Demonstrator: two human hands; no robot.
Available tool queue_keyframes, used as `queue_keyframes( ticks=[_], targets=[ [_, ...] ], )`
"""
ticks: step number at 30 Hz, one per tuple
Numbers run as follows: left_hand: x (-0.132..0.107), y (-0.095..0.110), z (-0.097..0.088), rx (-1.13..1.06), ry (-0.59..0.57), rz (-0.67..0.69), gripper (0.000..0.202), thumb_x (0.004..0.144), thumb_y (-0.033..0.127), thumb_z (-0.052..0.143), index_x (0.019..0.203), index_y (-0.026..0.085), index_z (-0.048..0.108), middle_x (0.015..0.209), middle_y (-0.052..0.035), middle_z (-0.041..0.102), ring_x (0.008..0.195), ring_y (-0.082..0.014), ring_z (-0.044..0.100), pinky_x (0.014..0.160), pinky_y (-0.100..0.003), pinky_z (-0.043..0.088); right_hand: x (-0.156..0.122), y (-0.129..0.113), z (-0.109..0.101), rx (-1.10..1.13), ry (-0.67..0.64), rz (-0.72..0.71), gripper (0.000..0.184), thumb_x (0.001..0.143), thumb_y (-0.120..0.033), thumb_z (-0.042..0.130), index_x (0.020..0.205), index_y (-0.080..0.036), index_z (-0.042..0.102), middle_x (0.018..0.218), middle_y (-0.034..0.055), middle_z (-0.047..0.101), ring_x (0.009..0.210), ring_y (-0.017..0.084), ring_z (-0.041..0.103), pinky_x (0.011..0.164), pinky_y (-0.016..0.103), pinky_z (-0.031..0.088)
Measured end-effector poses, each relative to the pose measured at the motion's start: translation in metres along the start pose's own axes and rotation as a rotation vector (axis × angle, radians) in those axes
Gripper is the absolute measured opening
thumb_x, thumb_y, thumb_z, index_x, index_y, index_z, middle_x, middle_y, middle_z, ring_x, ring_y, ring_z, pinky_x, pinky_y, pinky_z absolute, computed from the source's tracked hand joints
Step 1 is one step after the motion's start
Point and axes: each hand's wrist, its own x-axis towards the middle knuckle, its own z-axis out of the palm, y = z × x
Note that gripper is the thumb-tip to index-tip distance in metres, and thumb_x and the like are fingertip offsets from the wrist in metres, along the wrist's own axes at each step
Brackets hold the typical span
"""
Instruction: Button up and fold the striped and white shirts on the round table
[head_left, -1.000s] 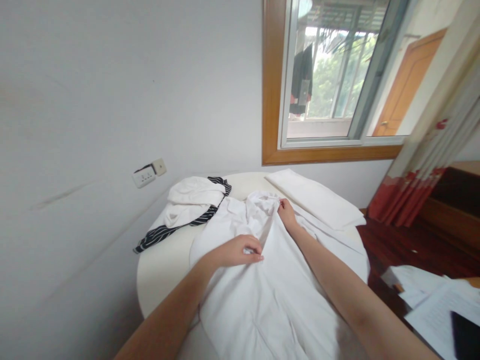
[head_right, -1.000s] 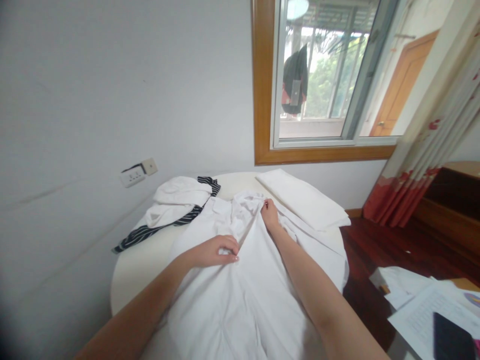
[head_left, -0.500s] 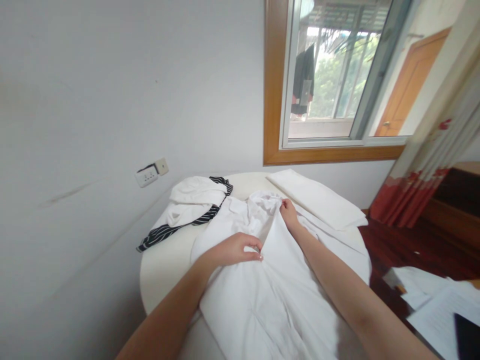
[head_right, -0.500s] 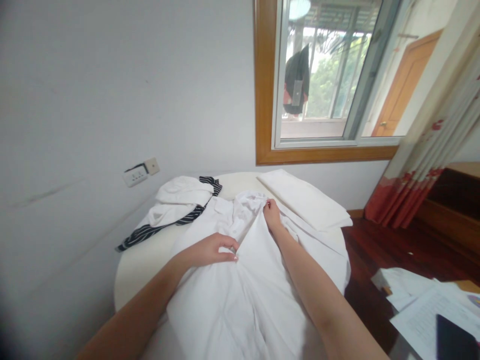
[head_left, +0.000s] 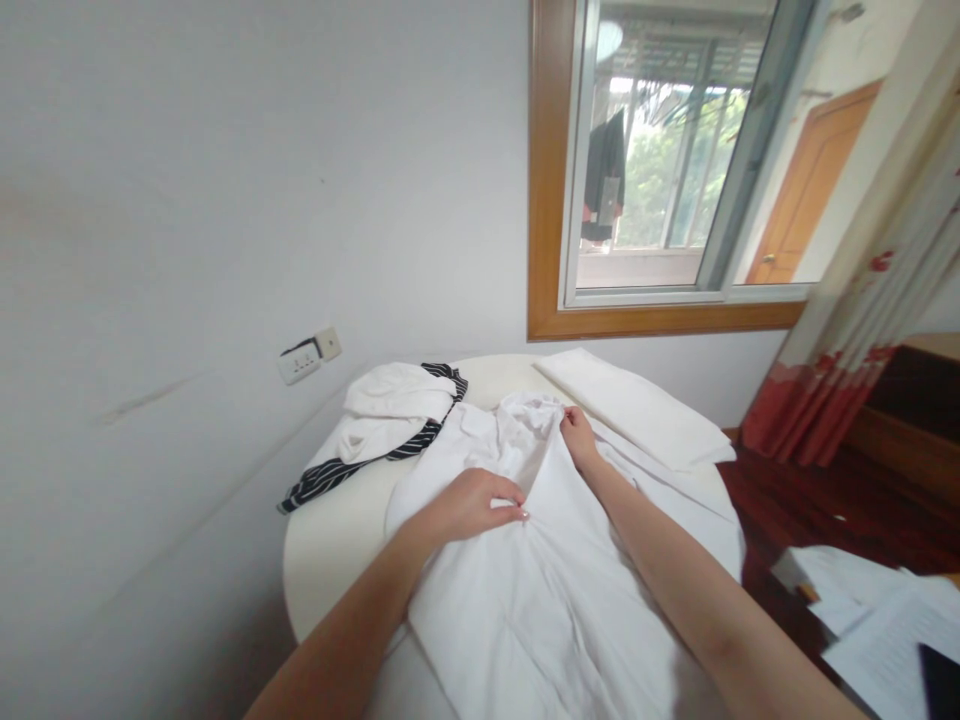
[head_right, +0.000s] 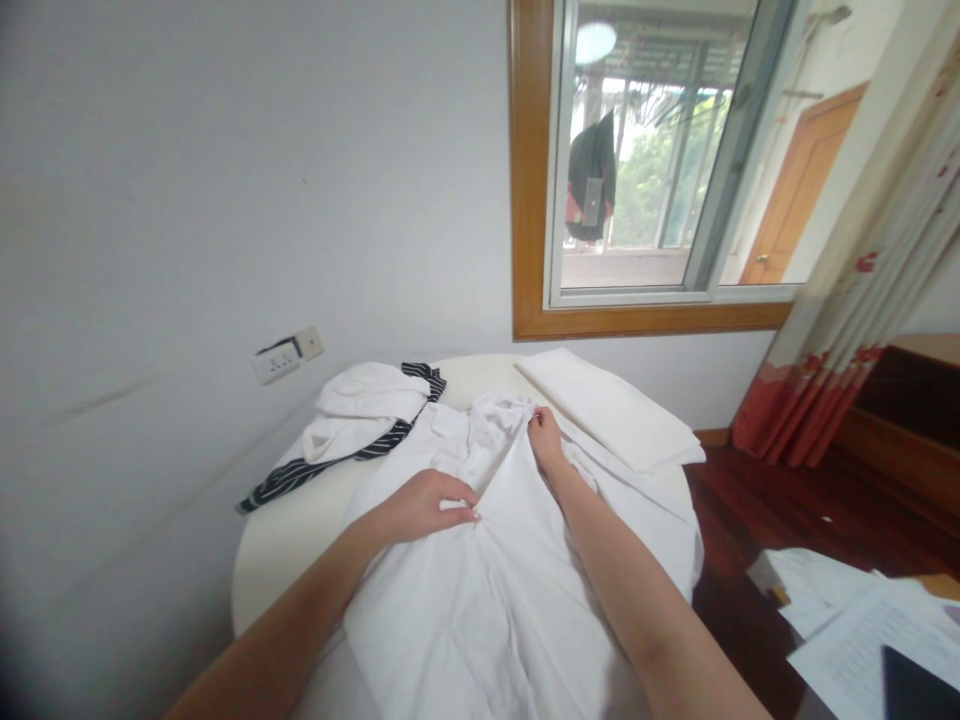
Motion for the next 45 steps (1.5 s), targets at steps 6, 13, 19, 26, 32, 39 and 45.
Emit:
queue_keyframes(
  ticks=[6, 13, 19, 26, 32, 39, 45],
  targets=[
    [0.002, -0.009, 0.001, -0.127, 0.036, -0.035, 0.027, 0.084, 0.04, 0.057, 0.092, 0.019, 0.072, 0.094, -0.0022, 0.073, 0.085, -0.0158, 0.065, 0.076, -0.021, 0.045, 0.002, 0.0, 0.001, -0.021, -0.034, 0.014, 0.028, 0.077, -0.03, 0.038, 0.093, -0.016, 0.057, 0.089, 0.0067, 0.065, 0.083, 0.02, 0.057, 0.078, 0.032, 0.043],
    [0.004, -0.031, 0.003, -0.23, 0.188, -0.064, 0.033, 0.087, 0.041, 0.052, 0.093, 0.015, 0.07, 0.095, -0.0055, 0.071, 0.09, -0.016, 0.063, 0.083, -0.024, 0.045, -0.004, -0.03, -0.013, -0.085, -0.112, -0.161, 0.042, 0.073, -0.019, 0.042, 0.112, -0.014, 0.057, 0.105, 0.01, 0.063, 0.09, 0.019, 0.058, 0.084, 0.034, 0.045],
    [0.005, -0.029, -0.009, -0.252, 0.209, -0.082, 0.035, 0.086, 0.041, 0.051, 0.091, 0.013, 0.072, 0.092, -0.0074, 0.072, 0.085, -0.0165, 0.063, 0.077, -0.025, 0.044, -0.071, -0.074, -0.063, -0.249, -0.634, -0.746, 0.035, 0.081, -0.023, 0.053, 0.115, -0.023, 0.062, 0.118, 0.007, 0.06, 0.113, 0.021, 0.051, 0.101, 0.038, 0.035],
    [-0.011, -0.019, -0.031, 0.002, -0.255, -0.197, 0.035, 0.078, 0.048, 0.059, 0.08, 0.017, 0.075, 0.071, -0.001, 0.071, 0.067, -0.0134, 0.06, 0.058, -0.02, 0.036, -0.123, -0.064, -0.091, -0.288, -0.909, -0.798, 0.023, 0.085, -0.027, 0.055, 0.105, -0.021, 0.063, 0.122, 0.0109, 0.055, 0.113, 0.021, 0.051, 0.097, 0.036, 0.04],
    [-0.043, -0.012, -0.035, 0.238, -0.157, -0.195, 0.03, 0.076, 0.049, 0.06, 0.076, 0.023, 0.074, 0.075, -0.001, 0.071, 0.069, -0.0144, 0.059, 0.061, -0.022, 0.035, -0.104, -0.065, -0.104, -0.223, -0.789, -0.703, 0.023, 0.088, -0.024, 0.048, 0.104, -0.02, 0.064, 0.111, 0.0095, 0.061, 0.102, 0.019, 0.057, 0.091, 0.034, 0.044],
    [-0.038, -0.023, -0.051, 0.6, -0.005, -0.046, 0.04, 0.082, 0.046, 0.055, 0.054, 0.019, 0.062, 0.06, -0.0053, 0.059, 0.075, -0.0191, 0.053, 0.078, -0.031, 0.034, -0.054, -0.065, -0.123, -0.365, -0.283, -0.466, 0.024, 0.086, -0.029, 0.043, 0.085, -0.018, 0.065, 0.088, 0.0084, 0.065, 0.084, 0.021, 0.057, 0.08, 0.032, 0.042],
    [-0.024, -0.036, -0.054, 0.619, 0.027, -0.065, 0.032, 0.083, 0.043, 0.056, 0.065, 0.019, 0.066, 0.077, -0.0061, 0.06, 0.082, -0.0191, 0.053, 0.081, -0.033, 0.036, -0.049, -0.069, -0.128, -0.072, -0.363, -0.188, 0.024, 0.085, -0.032, 0.045, 0.09, -0.019, 0.063, 0.089, 0.0044, 0.066, 0.082, 0.019, 0.057, 0.074, 0.028, 0.042]
  ],
)
